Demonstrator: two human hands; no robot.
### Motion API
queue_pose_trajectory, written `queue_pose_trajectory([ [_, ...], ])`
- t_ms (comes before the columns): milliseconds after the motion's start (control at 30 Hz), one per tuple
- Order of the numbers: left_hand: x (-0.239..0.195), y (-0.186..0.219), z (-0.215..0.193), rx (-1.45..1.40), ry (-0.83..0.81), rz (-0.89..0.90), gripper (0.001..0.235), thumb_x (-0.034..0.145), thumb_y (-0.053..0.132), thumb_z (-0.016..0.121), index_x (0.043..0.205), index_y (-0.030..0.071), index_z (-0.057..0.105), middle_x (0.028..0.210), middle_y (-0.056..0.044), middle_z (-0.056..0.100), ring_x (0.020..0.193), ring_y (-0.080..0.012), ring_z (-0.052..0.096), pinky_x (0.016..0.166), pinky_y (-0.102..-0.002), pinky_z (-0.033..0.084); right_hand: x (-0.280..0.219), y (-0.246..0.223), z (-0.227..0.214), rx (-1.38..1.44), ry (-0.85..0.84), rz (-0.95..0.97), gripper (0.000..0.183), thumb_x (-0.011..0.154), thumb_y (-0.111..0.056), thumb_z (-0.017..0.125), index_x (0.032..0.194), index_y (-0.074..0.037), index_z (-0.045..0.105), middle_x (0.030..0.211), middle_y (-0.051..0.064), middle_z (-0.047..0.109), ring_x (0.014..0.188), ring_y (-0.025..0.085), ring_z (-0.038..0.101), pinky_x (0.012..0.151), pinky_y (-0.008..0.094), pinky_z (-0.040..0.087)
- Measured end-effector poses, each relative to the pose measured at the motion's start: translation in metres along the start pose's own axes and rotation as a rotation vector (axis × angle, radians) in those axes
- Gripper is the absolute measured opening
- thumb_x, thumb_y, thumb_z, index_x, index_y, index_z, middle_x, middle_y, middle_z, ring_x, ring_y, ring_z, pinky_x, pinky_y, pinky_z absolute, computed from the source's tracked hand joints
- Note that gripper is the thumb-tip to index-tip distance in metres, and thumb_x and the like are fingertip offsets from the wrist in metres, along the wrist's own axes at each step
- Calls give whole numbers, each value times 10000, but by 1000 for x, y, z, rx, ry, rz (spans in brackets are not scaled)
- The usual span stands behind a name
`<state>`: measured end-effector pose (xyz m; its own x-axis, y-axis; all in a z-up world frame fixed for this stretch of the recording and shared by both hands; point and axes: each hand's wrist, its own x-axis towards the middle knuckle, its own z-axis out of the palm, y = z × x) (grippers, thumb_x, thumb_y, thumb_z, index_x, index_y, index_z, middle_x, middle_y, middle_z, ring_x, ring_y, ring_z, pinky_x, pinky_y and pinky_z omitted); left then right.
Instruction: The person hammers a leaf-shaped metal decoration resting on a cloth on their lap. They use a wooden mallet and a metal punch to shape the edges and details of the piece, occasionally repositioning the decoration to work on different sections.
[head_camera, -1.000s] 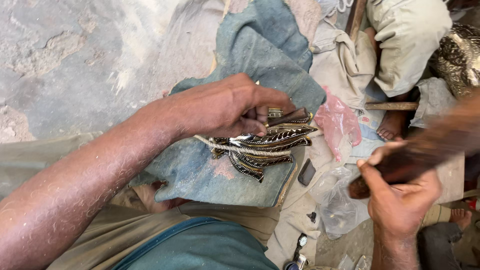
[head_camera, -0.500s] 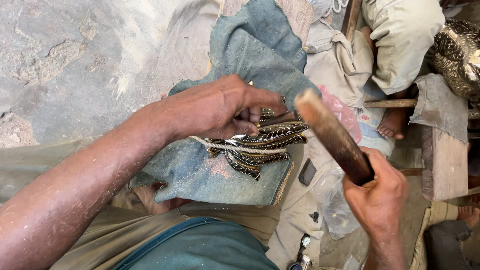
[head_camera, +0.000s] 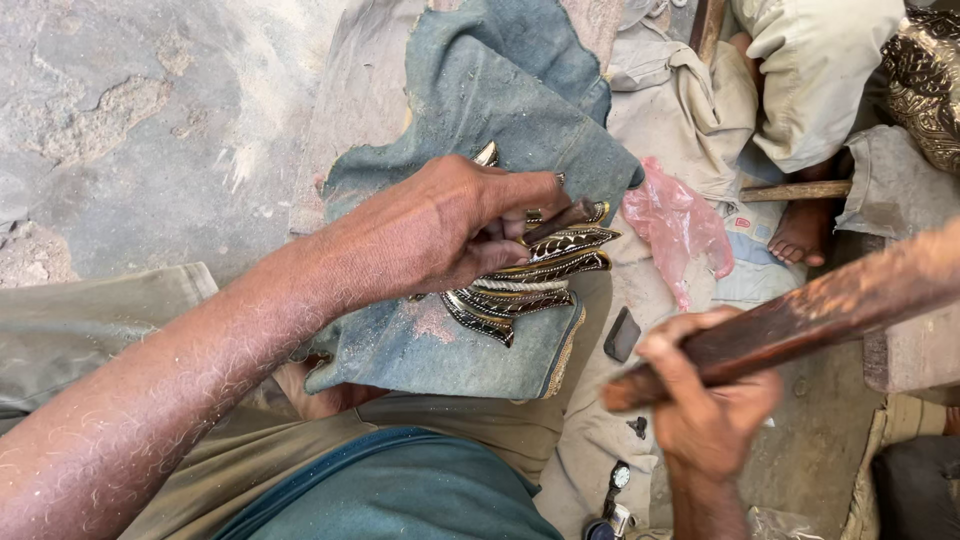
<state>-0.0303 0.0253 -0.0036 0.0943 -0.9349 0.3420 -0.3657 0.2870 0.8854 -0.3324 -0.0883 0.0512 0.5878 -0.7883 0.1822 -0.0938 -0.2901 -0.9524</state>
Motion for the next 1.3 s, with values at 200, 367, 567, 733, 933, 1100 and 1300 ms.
queue_pose_trajectory([
  [200,-3,12,1,133,-31,52,378,923,135,697,1287,141,595,1069,-131,735,916,-360,738,745,-482,584,1,-37,-15,-88,-71,18,424,909,121,711,1268,-7,525,902,104,659,785,178,687,737,370,609],
  [367,-5,12,0,126,-44,119,437,926,147,667,1355,174,591,1227,-159,704,1001,-383,711,795,-477,588,-3,-53,-8,-457,-54,29,385,851,122,776,1164,46,565,887,99,654,794,147,655,744,354,588],
  [567,-4,7,-2,141,-57,157,427,926,152,667,1346,182,598,1198,-144,715,1007,-384,710,795,-488,579,-5,-44,-4,-838,-108,-79,340,774,55,853,1033,49,633,838,66,687,739,131,660,675,302,557],
  [733,-2,7,-4,174,-113,153,450,892,136,677,1333,184,599,1139,-135,719,938,-373,721,757,-486,587,-11,-37,-1,-1088,-173,-251,353,751,13,861,1031,66,653,830,120,684,744,130,674,682,311,533],
  [933,-1,8,-5,162,-127,156,454,894,156,684,1343,187,625,1092,-141,730,911,-363,726,737,-475,583,-11,-42,-5,-1184,-230,-109,355,751,-44,862,1048,42,688,787,135,719,688,174,713,627,328,543],
  [1100,0,8,-7,113,-129,169,406,919,150,664,1324,143,630,1098,-132,737,908,-325,736,737,-466,581,-14,-34,-4,-1071,-133,-132,314,816,-89,855,1027,27,654,844,124,719,756,164,718,675,318,570],
  [1300,-1,9,-7,141,-95,162,458,870,113,676,1324,167,647,1098,-126,740,920,-345,726,751,-466,575,-12,-34,0,-1115,-155,-126,294,814,-87,859,999,18,656,802,118,707,716,166,698,668,329,552],
])
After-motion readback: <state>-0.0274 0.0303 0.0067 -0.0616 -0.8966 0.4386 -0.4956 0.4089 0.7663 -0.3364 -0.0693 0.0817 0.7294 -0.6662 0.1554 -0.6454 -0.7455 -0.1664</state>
